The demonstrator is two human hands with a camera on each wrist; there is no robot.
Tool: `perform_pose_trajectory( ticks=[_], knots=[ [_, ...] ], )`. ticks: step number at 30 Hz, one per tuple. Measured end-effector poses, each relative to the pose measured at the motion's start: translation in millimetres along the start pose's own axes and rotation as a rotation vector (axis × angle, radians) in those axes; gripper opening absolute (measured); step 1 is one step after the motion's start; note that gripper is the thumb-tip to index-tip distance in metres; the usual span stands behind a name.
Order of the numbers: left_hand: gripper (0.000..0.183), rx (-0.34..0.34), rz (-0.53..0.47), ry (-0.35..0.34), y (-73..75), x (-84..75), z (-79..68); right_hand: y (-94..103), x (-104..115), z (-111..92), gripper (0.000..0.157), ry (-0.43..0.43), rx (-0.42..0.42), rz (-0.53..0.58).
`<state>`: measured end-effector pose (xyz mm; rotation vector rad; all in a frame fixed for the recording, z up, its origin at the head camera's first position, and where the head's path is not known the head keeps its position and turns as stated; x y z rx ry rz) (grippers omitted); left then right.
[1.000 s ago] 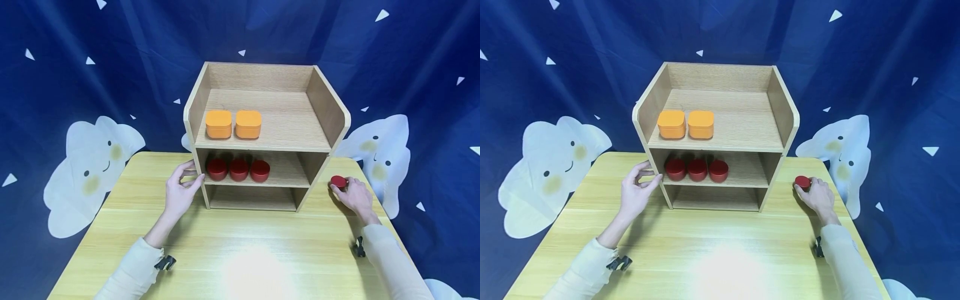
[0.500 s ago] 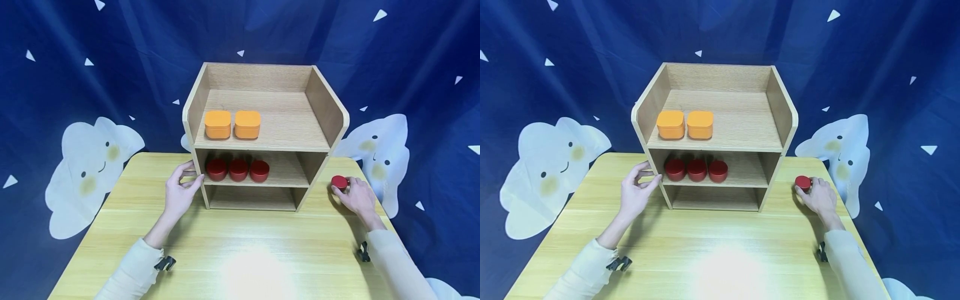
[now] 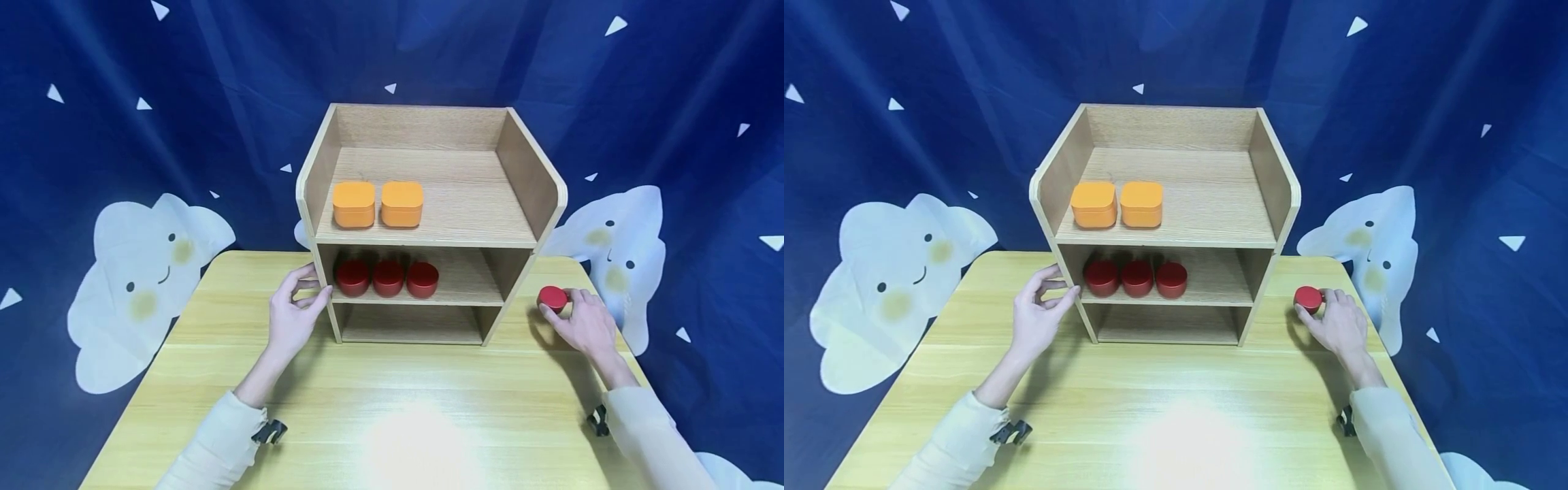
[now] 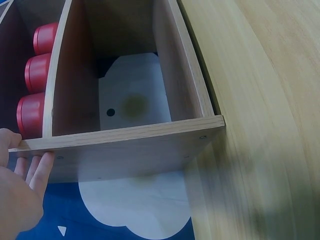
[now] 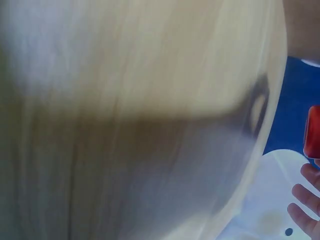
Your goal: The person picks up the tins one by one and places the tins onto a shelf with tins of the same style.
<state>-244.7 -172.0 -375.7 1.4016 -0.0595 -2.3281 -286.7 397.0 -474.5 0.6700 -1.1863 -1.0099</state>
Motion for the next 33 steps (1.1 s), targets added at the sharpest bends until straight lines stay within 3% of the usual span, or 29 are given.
perform_pose_trajectory(
  ticks=[9, 33],
  knots=[
    [0.042, -0.006, -0.002, -0.005, -0.4, 1.7, 0.1, 13.4, 22.5, -12.2, 0.067, 0.058, -0.082, 0.024],
    [0.043, -0.002, -0.001, -0.002, 0.0, 0.6, -0.5, 35.3, 64.6, -53.0, 0.062, 0.097, -0.174, 0.095]
  ],
)
Point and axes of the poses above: each hand's wrist, its own z-axis towards the middle knuckle, its own y-axis out of the back of the hand, x = y × z, the point moved 10 cm from there along z, towards the middle knuckle, and after that the axes turned 8 degrees about z, right-handed, at the moved point
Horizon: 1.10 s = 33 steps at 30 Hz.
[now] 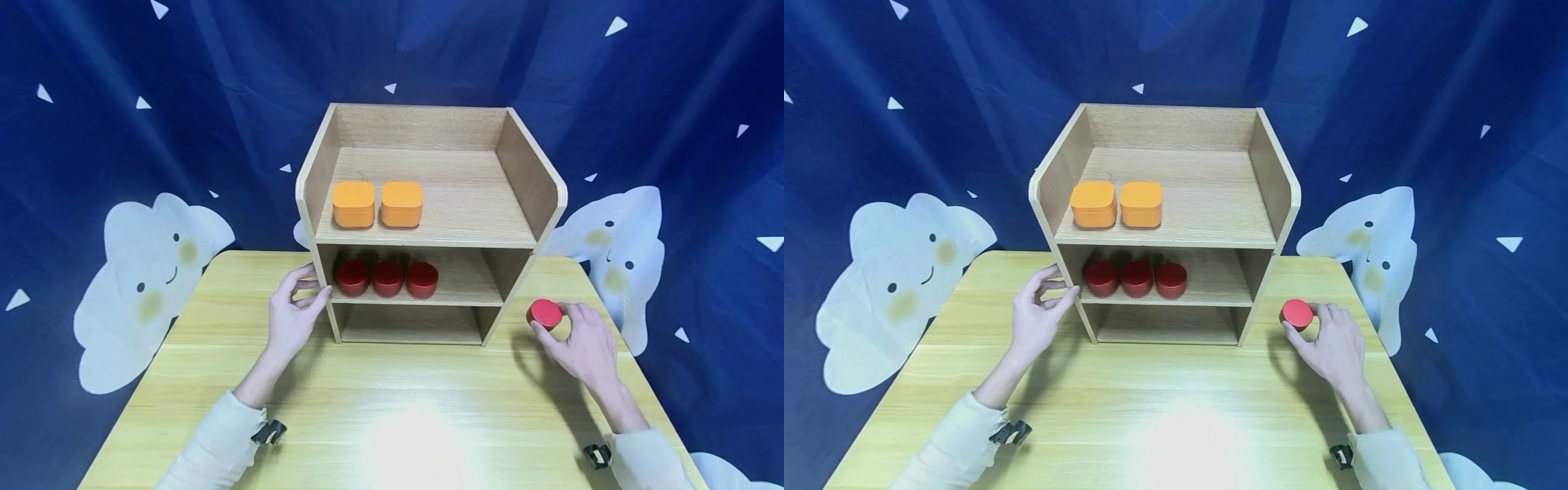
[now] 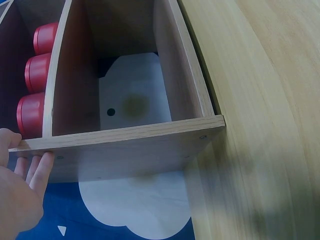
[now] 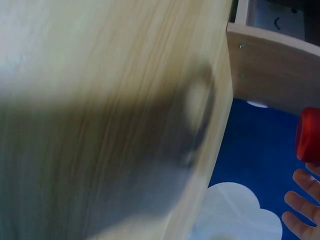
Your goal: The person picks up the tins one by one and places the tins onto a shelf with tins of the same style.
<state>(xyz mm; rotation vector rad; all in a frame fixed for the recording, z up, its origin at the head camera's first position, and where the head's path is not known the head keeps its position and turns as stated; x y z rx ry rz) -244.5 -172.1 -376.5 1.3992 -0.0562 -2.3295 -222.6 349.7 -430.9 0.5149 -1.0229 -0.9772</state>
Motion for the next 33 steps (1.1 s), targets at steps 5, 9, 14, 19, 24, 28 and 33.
perform_pose_trajectory(
  ticks=[5, 9, 14, 19, 24, 28, 33],
  knots=[
    [0.042, -0.002, -0.003, -0.005, -0.3, -1.4, 0.4, 4.2, 9.3, -6.2, 0.061, 0.007, -0.015, 0.007],
    [0.042, 0.003, -0.005, -0.004, -1.1, -1.5, 0.5, 7.9, 18.3, -11.3, 0.059, 0.018, -0.033, 0.018],
    [0.042, 0.006, -0.005, 0.003, -1.5, -0.2, 0.7, 11.7, 32.1, -16.8, 0.058, 0.061, -0.062, 0.033],
    [0.043, 0.003, 0.001, 0.011, -0.4, 1.5, 0.6, 12.0, 42.6, -22.4, 0.056, 0.074, -0.070, 0.044],
    [0.044, 0.002, 0.002, 0.019, 0.4, 2.3, 0.0, 11.8, 50.4, -26.7, 0.055, 0.069, -0.069, 0.056],
    [0.045, 0.000, 0.002, 0.020, 0.7, 2.2, 0.1, 12.2, 56.5, -29.2, 0.055, 0.083, -0.076, 0.061],
    [0.045, 0.000, -0.008, 0.015, 0.4, 0.2, -0.3, 14.0, 65.6, -32.1, 0.055, 0.114, -0.089, 0.059]
  ],
)
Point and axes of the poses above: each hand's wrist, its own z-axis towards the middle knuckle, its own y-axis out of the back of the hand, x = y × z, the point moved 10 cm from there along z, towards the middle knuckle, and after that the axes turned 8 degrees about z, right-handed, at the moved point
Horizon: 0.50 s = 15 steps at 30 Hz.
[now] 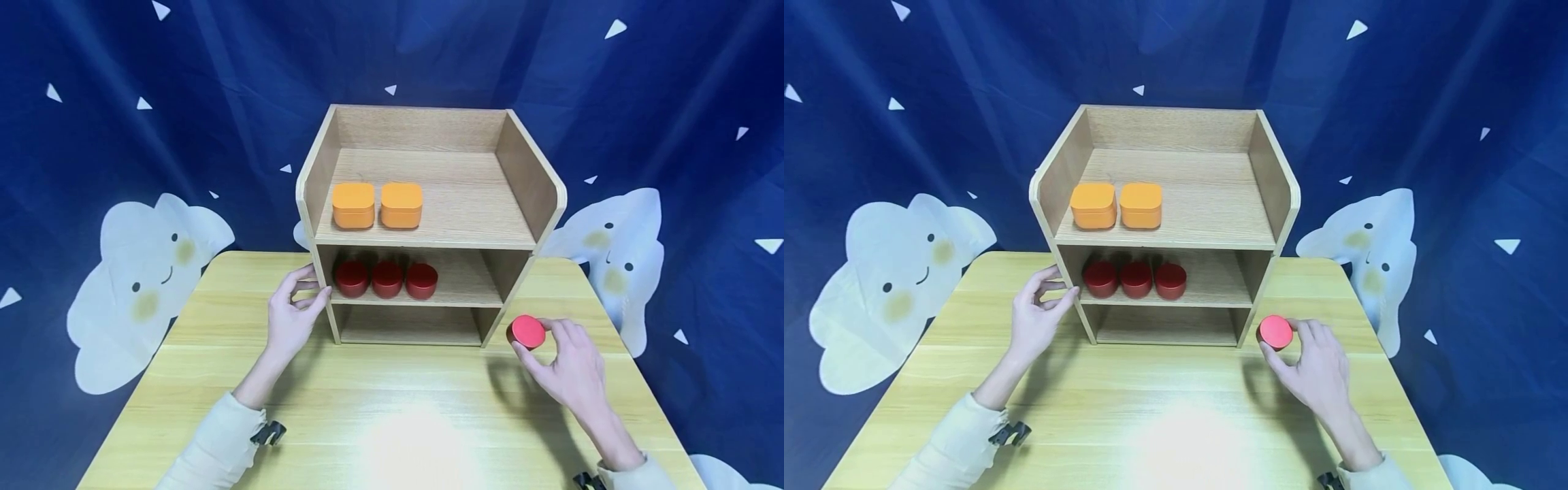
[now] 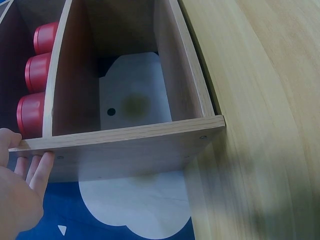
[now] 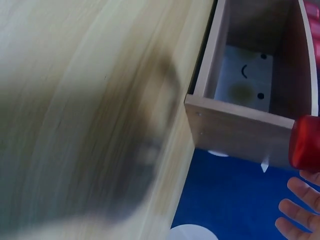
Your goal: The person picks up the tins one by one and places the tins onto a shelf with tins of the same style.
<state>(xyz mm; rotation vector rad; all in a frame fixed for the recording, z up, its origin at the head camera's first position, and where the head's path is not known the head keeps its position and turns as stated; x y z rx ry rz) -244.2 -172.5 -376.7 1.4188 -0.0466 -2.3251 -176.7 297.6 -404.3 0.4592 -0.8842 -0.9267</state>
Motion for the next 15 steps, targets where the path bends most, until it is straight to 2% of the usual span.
perform_pose_trajectory(
  ticks=[7, 15],
  knots=[
    [0.044, -0.005, 0.001, -0.012, 0.2, -0.8, 0.1, -0.3, 15.2, -0.8, 0.056, 0.048, -0.008, 0.003],
    [0.043, -0.004, 0.007, -0.019, 0.5, -1.4, 0.6, -3.6, 31.3, -0.7, 0.054, 0.054, -0.004, 0.040]
  ],
)
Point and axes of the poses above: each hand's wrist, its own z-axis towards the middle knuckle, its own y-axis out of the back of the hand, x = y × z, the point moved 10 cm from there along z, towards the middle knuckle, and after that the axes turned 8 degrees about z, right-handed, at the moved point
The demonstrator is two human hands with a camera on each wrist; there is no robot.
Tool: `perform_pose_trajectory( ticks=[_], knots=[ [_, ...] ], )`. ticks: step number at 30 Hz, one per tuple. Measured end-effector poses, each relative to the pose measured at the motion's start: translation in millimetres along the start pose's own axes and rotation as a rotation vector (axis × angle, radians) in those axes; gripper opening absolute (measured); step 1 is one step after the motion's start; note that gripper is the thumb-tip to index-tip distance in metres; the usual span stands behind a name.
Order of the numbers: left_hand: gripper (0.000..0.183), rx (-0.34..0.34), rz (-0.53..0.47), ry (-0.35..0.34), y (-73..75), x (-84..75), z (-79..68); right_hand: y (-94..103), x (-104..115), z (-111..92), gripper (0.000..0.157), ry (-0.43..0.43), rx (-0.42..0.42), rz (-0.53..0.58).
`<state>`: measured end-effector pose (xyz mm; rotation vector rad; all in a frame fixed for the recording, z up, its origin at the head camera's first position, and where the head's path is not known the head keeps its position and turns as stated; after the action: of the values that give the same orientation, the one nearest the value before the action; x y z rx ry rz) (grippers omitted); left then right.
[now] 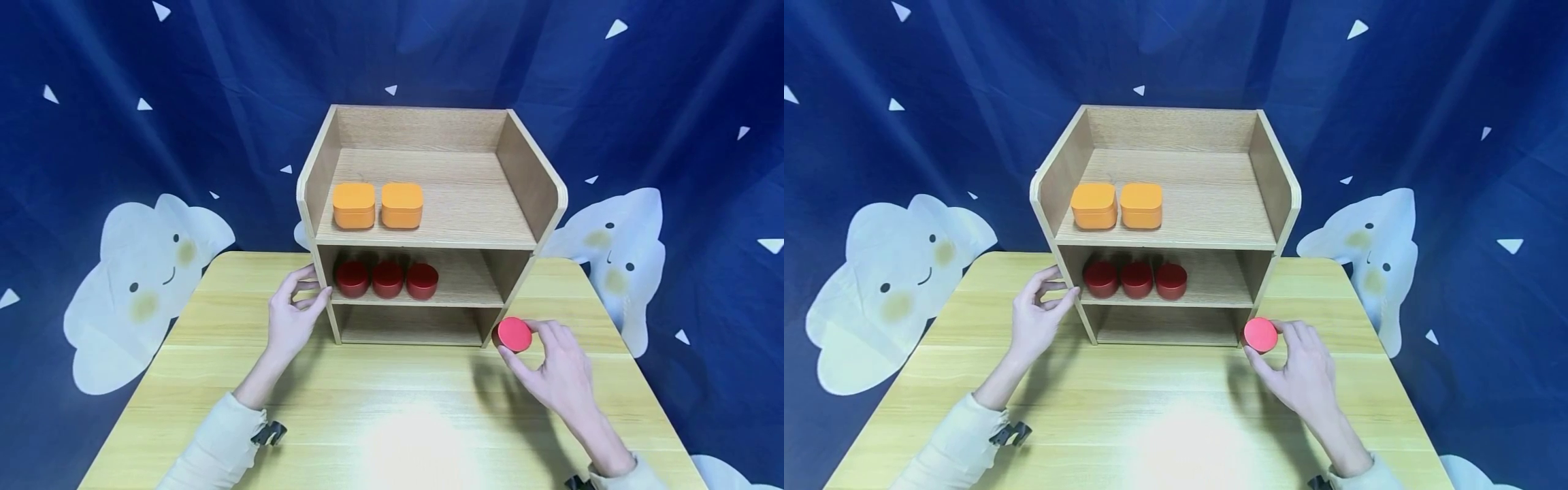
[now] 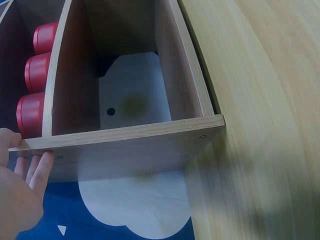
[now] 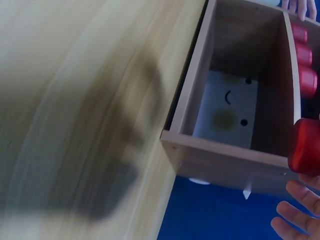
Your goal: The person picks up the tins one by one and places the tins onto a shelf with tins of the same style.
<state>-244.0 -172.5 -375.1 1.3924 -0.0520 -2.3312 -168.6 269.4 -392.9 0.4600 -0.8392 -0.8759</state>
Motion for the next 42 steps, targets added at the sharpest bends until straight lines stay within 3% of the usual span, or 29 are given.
perform_pose_trajectory(
  ticks=[42],
  knots=[
    [0.044, 0.005, 0.007, 0.002, 0.5, 1.2, 0.0, -26.1, 68.3, 31.8, 0.066, 0.181, -0.125, 0.040]
  ],
)
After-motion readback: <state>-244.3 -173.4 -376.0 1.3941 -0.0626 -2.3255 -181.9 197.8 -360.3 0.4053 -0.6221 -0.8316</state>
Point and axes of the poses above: each hand's wrist, its own z-axis towards the middle knuckle, its own y-axis out of the back of the hand, x = y × z, the point moved 10 cm from there along z, towards the middle knuckle, and after that the axes turned 8 degrees about z, right-handed, at the moved point
